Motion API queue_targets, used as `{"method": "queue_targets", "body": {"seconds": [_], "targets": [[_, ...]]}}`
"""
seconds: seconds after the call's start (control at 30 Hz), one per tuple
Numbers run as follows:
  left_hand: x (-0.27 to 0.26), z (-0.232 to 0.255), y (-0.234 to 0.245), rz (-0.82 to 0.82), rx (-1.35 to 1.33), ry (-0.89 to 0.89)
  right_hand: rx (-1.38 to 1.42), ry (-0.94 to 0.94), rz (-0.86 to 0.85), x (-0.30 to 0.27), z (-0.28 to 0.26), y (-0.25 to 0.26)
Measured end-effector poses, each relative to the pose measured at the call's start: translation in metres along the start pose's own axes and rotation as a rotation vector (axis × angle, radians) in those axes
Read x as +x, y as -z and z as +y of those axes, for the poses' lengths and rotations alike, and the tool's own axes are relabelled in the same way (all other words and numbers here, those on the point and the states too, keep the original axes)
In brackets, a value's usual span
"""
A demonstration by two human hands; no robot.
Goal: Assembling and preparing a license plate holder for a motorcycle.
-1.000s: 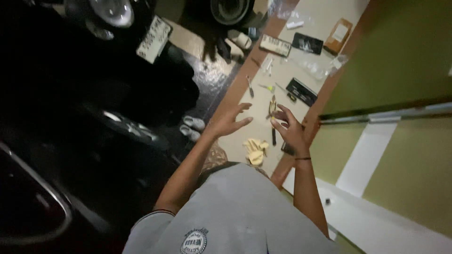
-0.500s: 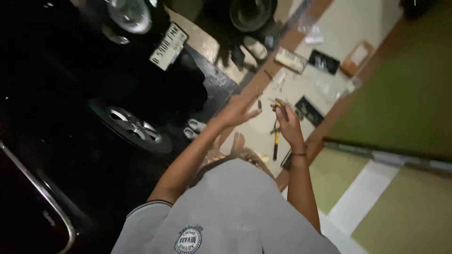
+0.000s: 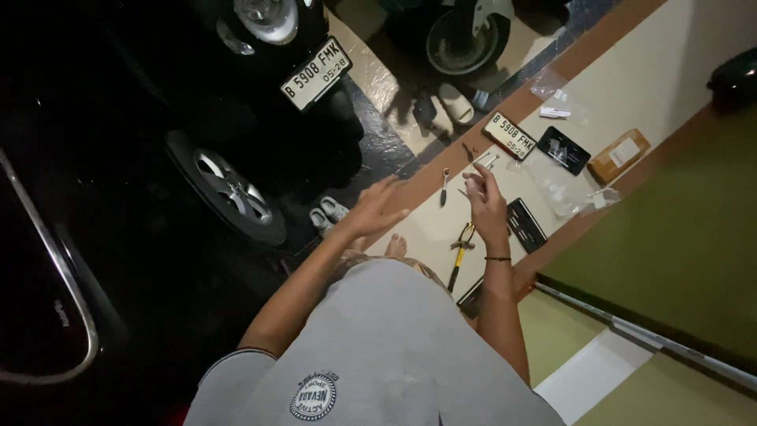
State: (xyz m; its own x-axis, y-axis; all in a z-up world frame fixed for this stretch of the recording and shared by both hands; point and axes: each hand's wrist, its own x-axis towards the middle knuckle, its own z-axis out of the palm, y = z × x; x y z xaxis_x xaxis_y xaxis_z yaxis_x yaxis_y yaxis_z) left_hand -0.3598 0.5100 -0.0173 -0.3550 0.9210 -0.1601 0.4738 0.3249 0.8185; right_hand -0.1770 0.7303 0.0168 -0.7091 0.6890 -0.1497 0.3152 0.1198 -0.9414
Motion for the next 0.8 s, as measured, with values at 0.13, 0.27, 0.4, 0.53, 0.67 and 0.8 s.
{"method": "queue_targets", "body": {"seconds": [0.13,0.27,0.4,0.53,0.67,0.8], "targets": [[0.004,-0.027,-0.009,0.144,0.055,-0.035,-0.163,0.039,-0.024,0.004,-0.019,-0.004],[0.01,-0.018,0.008,0.2,0.07,-0.049,-0.182,0.062,-0.058,0.009,-0.017,-0.007],[0.013,-0.007,0.026,0.212,0.023,-0.082,-0.21,0.113,-0.083,0.006,-0.016,-0.006],[0.027,-0.011,0.028,0.203,0.05,-0.129,-0.168,0.068,-0.031,-0.005,-0.019,-0.001],[0.048,-0.002,0.041,0.218,0.126,-0.157,-0.156,-0.039,0.1,-0.011,-0.005,0.023],[0.066,0.027,0.059,0.204,0.102,-0.255,-0.179,-0.048,0.263,-0.028,-0.004,0.051]]}}
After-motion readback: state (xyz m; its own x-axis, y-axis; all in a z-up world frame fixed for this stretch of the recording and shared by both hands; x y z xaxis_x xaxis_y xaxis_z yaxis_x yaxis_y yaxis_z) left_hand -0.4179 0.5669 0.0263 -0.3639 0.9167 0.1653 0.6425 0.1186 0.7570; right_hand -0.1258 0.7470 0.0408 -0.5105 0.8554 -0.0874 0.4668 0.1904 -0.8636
